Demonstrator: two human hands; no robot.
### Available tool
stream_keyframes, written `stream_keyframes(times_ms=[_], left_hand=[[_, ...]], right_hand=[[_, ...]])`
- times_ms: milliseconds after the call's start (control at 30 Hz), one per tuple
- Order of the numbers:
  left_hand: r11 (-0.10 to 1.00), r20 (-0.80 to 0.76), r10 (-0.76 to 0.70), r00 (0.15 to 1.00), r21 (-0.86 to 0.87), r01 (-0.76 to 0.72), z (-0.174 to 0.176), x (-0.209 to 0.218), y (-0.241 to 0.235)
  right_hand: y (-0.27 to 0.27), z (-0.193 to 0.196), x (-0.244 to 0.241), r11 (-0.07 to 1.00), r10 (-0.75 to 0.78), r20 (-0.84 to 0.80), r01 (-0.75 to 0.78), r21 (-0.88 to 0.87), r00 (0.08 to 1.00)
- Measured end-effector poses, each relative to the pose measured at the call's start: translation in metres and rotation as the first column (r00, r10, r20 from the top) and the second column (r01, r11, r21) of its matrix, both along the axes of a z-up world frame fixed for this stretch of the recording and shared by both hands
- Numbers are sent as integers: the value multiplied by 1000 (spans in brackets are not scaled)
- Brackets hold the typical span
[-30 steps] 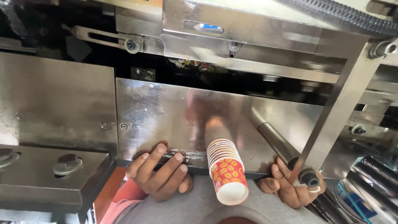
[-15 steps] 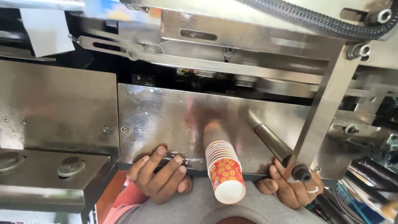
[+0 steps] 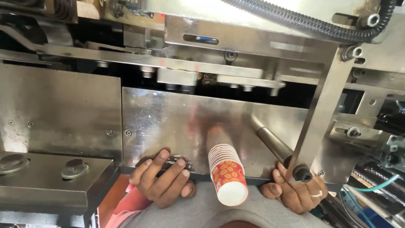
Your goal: Loading sleeves and clearing jams on an industrial paper cup manufacturing machine.
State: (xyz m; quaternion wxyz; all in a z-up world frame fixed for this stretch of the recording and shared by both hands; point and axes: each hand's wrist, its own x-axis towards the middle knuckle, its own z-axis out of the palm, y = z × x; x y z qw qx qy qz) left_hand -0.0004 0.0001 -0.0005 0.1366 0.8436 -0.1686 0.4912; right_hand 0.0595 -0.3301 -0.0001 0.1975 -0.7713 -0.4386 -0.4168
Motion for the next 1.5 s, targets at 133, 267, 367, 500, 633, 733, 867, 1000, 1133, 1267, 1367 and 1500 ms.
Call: stream_keyframes(times_ms=[133, 267, 367, 500, 633, 733, 867, 1000, 1133, 1267, 1367, 1500], left_hand=[[1000, -19, -4, 1000, 0, 4, -1, -2, 1], [1000, -13, -7, 1000, 7, 7, -2, -3, 0], [1000, 16, 5, 1000, -8, -5, -2, 0, 0], [1000, -161, -17, 987, 13, 19, 9, -18, -1], [998, -234, 60, 970, 32, -53, 16, -25, -6], [999, -113, 37, 993, -26, -40, 4, -15, -5], [988, 7, 111, 994, -106, -110, 11, -11, -16], [994, 111, 34, 993, -105, -22, 9, -11, -14], [994, 78, 19, 997, -112, -10, 11, -15, -16], [988, 13, 109, 994, -109, -107, 6, -18, -24], [990, -20, 113, 993, -80, -114, 10, -18, -24], [988, -78, 155, 985, 7, -155, 6, -24, -22]], right_hand=[[1, -2, 2, 999, 2, 35, -3, 33, 999], [5, 0, 4, 999, -3, 63, 1, 41, 998], [4, 1, 4, 999, -8, 74, 5, 40, 997], [8, 12, -3, 998, -56, 69, 58, -36, 996], [10, 4, -9, 988, -154, 61, 153, 13, 986], [37, 19, -31, 922, -362, -57, 366, 127, 931], [39, 14, -33, 916, -347, -41, 348, 200, 937], [42, 31, -53, 909, -345, -24, 340, 242, 938], [32, 38, -102, 923, -345, -112, 359, 142, 932], [-39, -55, -189, 877, -345, -321, 425, 225, 882], [-96, -125, -253, 662, -486, -542, 694, 283, 685], [-186, -246, -319, 406, -716, -697, 833, -377, 33]])
